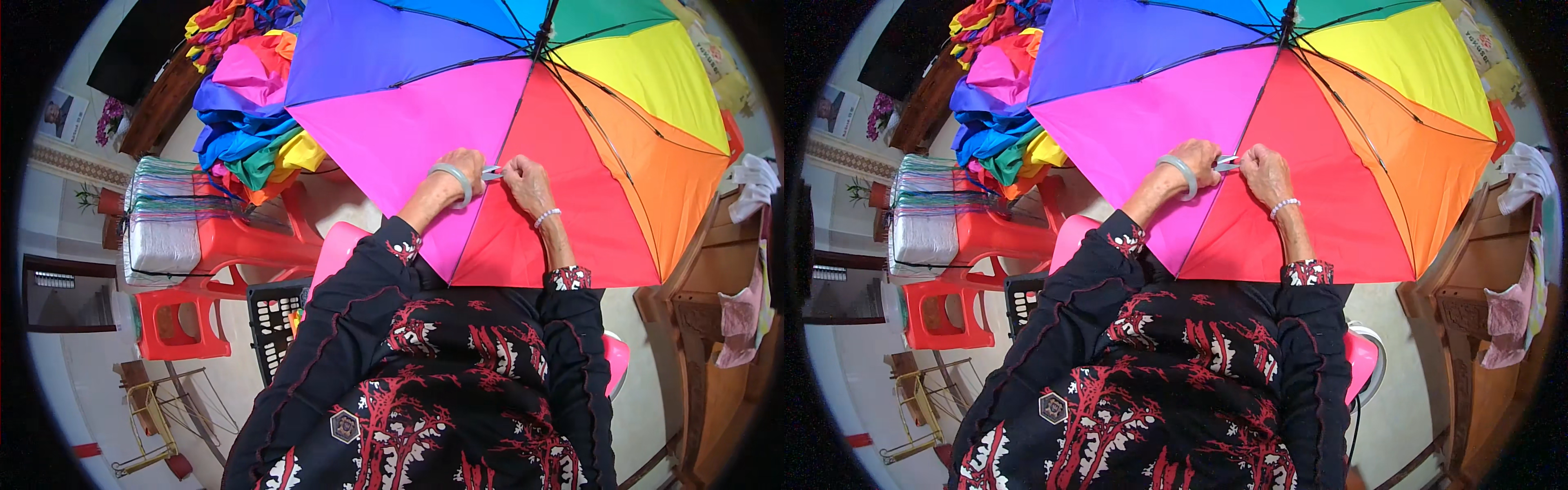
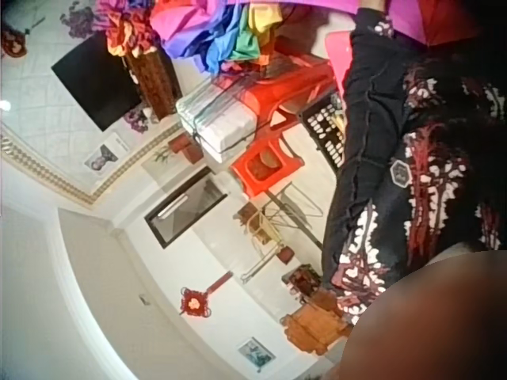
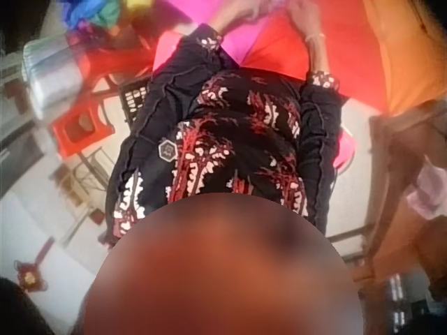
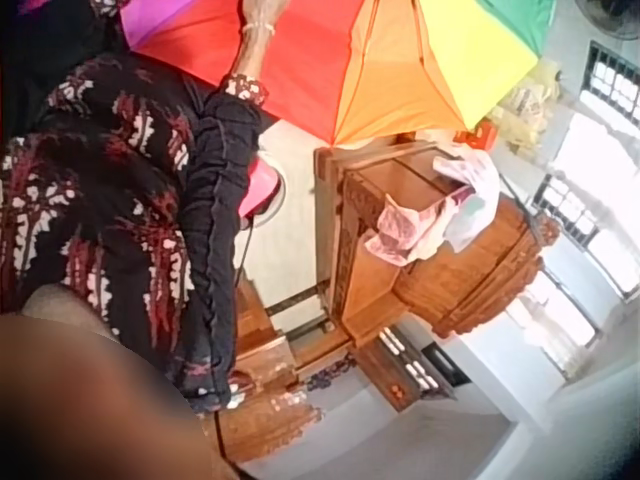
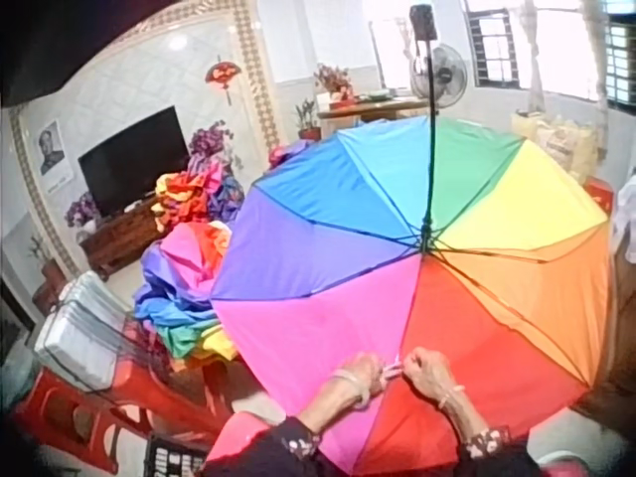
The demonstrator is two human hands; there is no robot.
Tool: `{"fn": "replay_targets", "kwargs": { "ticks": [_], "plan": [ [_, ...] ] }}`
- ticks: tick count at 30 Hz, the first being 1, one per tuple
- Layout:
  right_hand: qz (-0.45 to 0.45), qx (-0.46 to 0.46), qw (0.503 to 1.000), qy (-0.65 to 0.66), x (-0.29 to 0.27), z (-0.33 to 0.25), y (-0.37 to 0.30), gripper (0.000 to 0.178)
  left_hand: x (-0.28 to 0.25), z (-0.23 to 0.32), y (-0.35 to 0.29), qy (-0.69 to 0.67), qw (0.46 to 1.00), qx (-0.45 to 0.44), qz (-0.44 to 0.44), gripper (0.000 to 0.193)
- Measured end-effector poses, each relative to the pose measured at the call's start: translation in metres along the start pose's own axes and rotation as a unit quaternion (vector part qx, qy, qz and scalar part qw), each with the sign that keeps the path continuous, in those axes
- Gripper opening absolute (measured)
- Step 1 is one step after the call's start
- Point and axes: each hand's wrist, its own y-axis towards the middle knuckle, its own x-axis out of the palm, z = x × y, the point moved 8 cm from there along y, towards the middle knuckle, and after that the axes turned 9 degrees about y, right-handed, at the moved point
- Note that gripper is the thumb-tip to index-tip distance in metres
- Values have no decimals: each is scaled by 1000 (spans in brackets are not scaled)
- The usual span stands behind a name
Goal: The recorder is attaching rainbow-colored umbrella fabric to the metal rib tips of an umbrella frame.
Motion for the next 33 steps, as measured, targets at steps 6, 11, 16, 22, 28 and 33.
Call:
{"fn": "replay_targets", "kwargs": {
  "ticks": [6, 11, 16, 22, 28, 33],
  "plan": [
    [-1, -8, 1000, -13, 1, -1, 0, 17, -8, 5, -3, 23, 1000, 1, 16, 13],
    [2, -13, 1000, 2, 2, -3, -2, 16, -16, 16, -7, 92, 991, -12, 97, 19],
    [18, -18, 1000, -8, -3, -1, -2, 14, -14, 32, -3, 111, 992, 3, 64, 22],
    [48, -125, 982, -134, 4, -21, 0, 13, -12, 27, 1, 133, 989, 14, 61, 24],
    [43, -113, 986, -110, -9, -35, 1, 15, -3, 7, 8, 41, 997, 8, 58, 23],
    [41, -68, 997, -9, -47, -57, 11, 13, 5, 14, -6, -103, 992, 59, -47, 25]
  ]
}}
